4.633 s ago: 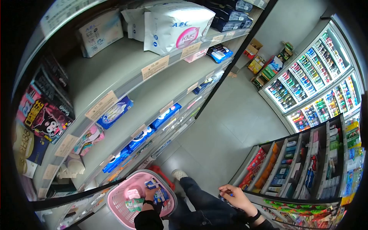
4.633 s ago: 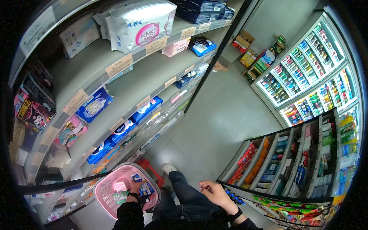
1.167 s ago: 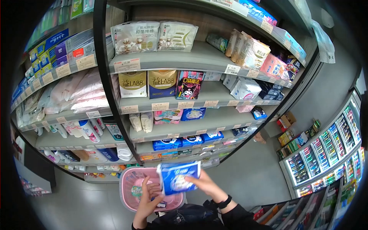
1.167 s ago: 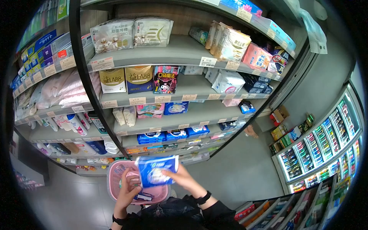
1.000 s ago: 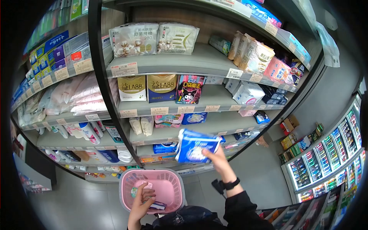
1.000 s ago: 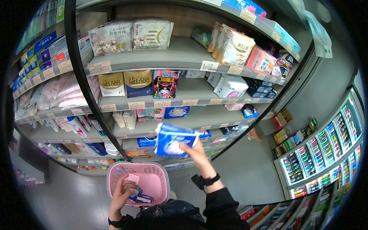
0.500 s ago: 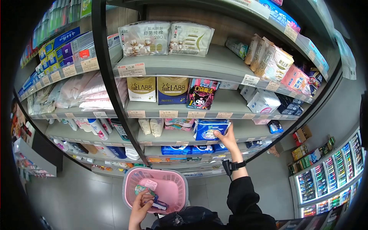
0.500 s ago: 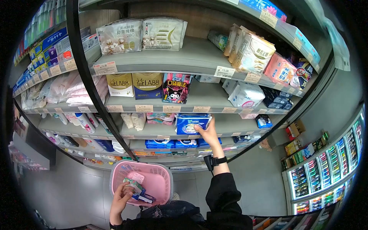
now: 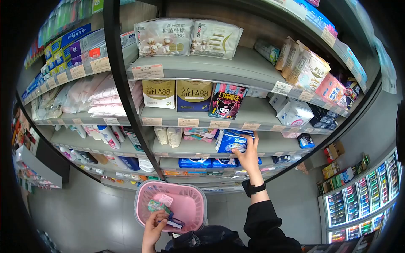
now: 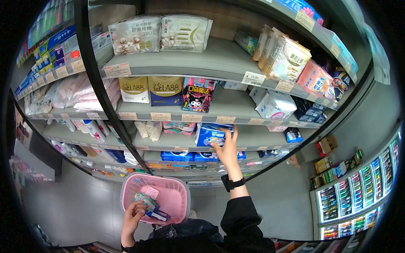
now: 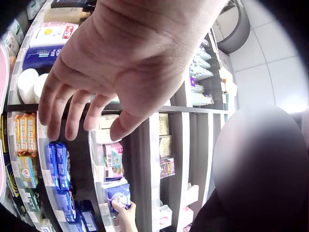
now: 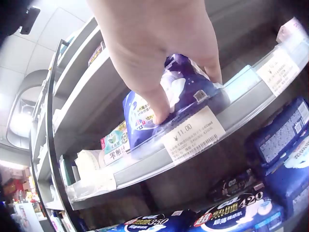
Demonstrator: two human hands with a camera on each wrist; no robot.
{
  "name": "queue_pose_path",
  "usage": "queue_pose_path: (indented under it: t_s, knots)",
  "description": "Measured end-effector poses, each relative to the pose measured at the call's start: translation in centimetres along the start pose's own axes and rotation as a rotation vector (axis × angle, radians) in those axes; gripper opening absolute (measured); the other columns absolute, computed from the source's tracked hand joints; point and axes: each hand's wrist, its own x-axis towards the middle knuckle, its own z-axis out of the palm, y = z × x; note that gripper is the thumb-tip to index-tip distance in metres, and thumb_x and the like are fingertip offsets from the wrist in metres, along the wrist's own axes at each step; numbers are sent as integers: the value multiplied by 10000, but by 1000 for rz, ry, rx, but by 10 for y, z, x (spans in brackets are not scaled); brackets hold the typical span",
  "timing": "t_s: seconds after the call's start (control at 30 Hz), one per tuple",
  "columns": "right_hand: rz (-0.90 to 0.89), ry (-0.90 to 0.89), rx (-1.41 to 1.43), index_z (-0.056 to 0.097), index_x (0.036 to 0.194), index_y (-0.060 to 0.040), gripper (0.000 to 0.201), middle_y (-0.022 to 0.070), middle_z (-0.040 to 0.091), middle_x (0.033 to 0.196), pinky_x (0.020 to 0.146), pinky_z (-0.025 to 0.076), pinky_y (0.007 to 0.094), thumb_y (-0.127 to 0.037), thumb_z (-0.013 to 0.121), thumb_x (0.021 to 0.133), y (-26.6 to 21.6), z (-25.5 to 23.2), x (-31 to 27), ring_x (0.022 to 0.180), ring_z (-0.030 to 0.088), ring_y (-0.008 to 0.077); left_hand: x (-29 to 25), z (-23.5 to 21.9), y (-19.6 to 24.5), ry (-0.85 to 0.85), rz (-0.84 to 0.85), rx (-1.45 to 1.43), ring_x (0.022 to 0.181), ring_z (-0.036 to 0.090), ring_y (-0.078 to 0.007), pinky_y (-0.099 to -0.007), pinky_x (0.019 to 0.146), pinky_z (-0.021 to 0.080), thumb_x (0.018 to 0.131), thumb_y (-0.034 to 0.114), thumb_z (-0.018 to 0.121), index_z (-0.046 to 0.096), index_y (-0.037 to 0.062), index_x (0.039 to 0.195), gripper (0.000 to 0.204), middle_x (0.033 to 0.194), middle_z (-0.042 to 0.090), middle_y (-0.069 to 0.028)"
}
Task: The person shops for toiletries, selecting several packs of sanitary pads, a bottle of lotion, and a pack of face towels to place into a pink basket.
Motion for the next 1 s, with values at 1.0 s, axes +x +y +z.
queue_pose_path:
  t_s: [1.0]
  knots:
    - [-230, -43, -489, 464, 1380, -157, 581, 197, 392, 1408, 1081, 208, 611, -351, 643, 863, -25, 17, 5, 1324, 311, 424, 39, -83, -68, 223, -146, 132, 860, 587, -107, -226, 760, 472, 874, 11, 604, 563, 15, 1184, 313, 924, 635, -52]
